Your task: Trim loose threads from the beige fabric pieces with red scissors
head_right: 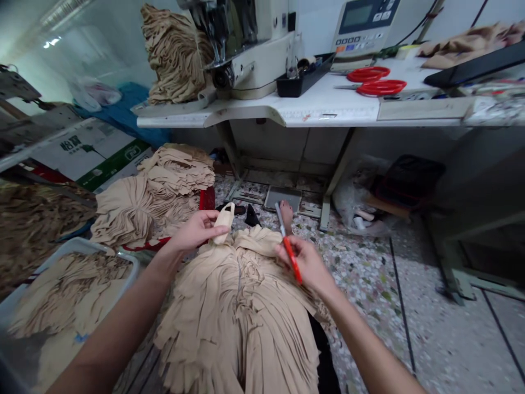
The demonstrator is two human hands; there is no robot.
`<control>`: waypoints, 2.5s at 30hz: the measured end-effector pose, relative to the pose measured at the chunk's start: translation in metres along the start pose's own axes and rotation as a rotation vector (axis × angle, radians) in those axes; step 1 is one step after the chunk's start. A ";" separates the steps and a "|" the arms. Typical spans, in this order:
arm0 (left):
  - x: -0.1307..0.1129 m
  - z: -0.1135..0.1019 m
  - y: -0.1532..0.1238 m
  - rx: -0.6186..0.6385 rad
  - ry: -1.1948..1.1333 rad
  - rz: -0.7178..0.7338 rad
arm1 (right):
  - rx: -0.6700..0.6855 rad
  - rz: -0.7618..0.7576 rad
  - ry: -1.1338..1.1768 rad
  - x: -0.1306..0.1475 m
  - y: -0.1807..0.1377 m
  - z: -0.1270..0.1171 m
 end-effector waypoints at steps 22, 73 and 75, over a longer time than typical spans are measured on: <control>0.008 0.030 -0.010 -0.015 -0.156 -0.053 | 0.274 -0.208 -0.501 -0.004 0.002 0.055; 0.011 0.093 0.032 0.337 1.114 0.462 | -0.007 0.138 0.077 -0.014 -0.025 -0.012; 0.019 0.088 0.033 0.303 0.999 0.425 | 0.000 0.141 0.061 -0.017 -0.027 -0.014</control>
Point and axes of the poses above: each hand's wrist, its own y-axis towards the middle knuckle, its own z-axis out of the palm, x = y × z, the point moved 5 cm from there along y, towards the middle knuckle, and after that the axes turned 15 degrees about y, right-handed, at the moved point
